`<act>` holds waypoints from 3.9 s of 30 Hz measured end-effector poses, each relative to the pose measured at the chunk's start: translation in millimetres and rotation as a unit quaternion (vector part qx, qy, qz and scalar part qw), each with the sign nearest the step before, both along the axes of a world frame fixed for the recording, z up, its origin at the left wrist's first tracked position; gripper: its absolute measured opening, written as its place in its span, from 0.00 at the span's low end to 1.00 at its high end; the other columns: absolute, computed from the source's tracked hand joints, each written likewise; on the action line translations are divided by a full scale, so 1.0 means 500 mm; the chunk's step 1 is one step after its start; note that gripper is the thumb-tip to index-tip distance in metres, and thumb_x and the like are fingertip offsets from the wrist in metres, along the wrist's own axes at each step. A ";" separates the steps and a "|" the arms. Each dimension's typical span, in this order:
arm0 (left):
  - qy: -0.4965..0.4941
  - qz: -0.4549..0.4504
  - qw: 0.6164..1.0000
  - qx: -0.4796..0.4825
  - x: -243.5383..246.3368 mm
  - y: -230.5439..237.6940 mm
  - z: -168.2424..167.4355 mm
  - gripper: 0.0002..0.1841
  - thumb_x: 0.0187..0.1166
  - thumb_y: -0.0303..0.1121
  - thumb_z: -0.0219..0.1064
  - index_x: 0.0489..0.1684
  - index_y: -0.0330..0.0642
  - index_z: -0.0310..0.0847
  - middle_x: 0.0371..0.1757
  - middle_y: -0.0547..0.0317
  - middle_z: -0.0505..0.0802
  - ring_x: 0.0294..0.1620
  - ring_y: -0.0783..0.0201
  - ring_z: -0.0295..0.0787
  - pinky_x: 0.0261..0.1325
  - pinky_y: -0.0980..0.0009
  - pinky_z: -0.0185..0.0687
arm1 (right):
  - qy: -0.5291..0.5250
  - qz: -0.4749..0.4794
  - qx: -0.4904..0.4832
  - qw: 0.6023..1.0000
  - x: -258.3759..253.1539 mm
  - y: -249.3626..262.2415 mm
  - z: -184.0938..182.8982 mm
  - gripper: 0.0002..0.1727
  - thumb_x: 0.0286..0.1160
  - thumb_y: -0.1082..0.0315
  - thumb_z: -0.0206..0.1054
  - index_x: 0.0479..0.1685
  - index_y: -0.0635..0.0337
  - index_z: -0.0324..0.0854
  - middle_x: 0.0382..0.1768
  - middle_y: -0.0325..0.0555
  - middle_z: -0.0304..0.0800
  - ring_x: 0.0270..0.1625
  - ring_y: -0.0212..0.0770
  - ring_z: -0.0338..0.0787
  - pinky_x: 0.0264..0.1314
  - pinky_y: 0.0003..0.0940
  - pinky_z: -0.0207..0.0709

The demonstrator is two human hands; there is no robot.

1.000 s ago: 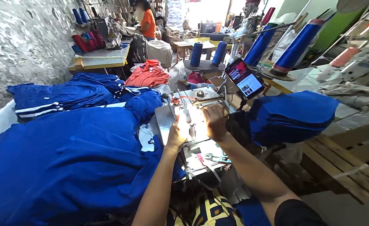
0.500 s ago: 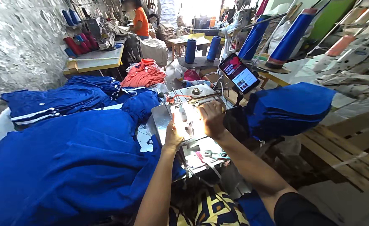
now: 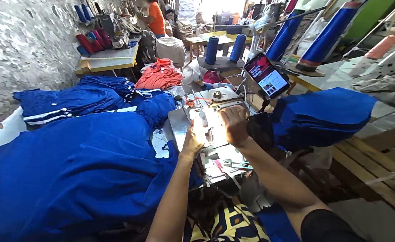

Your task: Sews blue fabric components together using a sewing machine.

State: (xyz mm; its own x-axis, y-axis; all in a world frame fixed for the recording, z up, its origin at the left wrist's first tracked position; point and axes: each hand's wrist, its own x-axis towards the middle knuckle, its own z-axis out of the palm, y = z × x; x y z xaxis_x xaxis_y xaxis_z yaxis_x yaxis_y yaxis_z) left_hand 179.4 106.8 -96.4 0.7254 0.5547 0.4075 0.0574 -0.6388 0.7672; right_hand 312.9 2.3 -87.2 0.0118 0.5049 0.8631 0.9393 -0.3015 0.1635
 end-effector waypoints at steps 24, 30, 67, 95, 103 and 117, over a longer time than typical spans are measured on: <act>-0.097 -0.046 0.990 0.091 0.002 0.014 -0.023 0.08 0.75 0.24 0.68 0.40 0.26 0.90 0.37 0.40 0.93 0.42 0.48 0.92 0.53 0.52 0.85 | -0.074 0.058 0.123 0.988 0.023 0.023 -0.092 0.09 0.78 0.67 0.65 0.39 0.61 0.90 0.65 0.60 0.90 0.76 0.56 0.83 0.84 0.56 0.60; -0.071 -0.051 0.987 0.135 0.001 0.014 -0.017 0.07 0.75 0.25 0.69 0.40 0.29 0.90 0.36 0.42 0.92 0.41 0.48 0.91 0.51 0.49 0.83 | -0.076 0.057 0.115 0.989 0.033 0.017 -0.096 0.09 0.77 0.68 0.65 0.39 0.60 0.91 0.66 0.55 0.90 0.78 0.55 0.81 0.85 0.59 0.55; -0.045 0.071 0.993 -0.085 0.008 -0.023 0.009 0.19 0.80 0.22 0.60 0.63 0.13 0.70 0.35 0.56 0.86 0.31 0.81 0.83 0.41 0.81 0.83 | 0.692 0.293 0.098 0.652 -0.117 -0.036 -0.058 0.31 0.72 0.74 0.63 0.78 0.76 0.69 0.20 0.35 0.78 0.19 0.21 0.69 0.25 0.20 0.68; -0.093 0.108 0.984 -0.102 0.017 -0.031 0.006 0.12 0.79 0.23 0.60 0.53 0.21 0.76 0.26 0.69 0.84 0.25 0.84 0.81 0.35 0.83 0.83 | 0.742 0.331 0.123 0.570 -0.103 -0.012 -0.041 0.29 0.69 0.76 0.62 0.74 0.74 0.72 0.19 0.31 0.76 0.16 0.20 0.72 0.19 0.18 0.70; -0.079 0.075 0.993 -0.052 0.012 -0.025 0.010 0.18 0.80 0.25 0.61 0.61 0.16 0.76 0.31 0.58 0.88 0.28 0.81 0.83 0.39 0.80 0.83 | 0.733 0.336 0.166 0.568 -0.101 -0.007 -0.049 0.22 0.68 0.79 0.59 0.65 0.74 0.76 0.16 0.27 0.77 0.14 0.19 0.73 0.16 0.17 0.71; -0.039 0.021 0.998 -0.044 0.002 -0.015 0.008 0.10 0.79 0.26 0.65 0.41 0.25 0.86 0.31 0.54 0.89 0.34 0.73 0.85 0.46 0.75 0.83 | 0.748 0.315 0.180 0.556 -0.107 -0.003 -0.044 0.14 0.69 0.81 0.60 0.53 0.68 0.79 0.13 0.28 0.76 0.11 0.21 0.74 0.14 0.16 0.71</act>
State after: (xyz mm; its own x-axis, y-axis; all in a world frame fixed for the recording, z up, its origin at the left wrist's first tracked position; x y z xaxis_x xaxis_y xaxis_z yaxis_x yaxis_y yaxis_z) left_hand 180.4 99.4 -92.6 0.6691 0.6197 0.4102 0.0208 -0.5673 0.8232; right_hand 259.4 0.6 -109.4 0.7709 0.6134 0.1717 -0.1185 0.4030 -0.9075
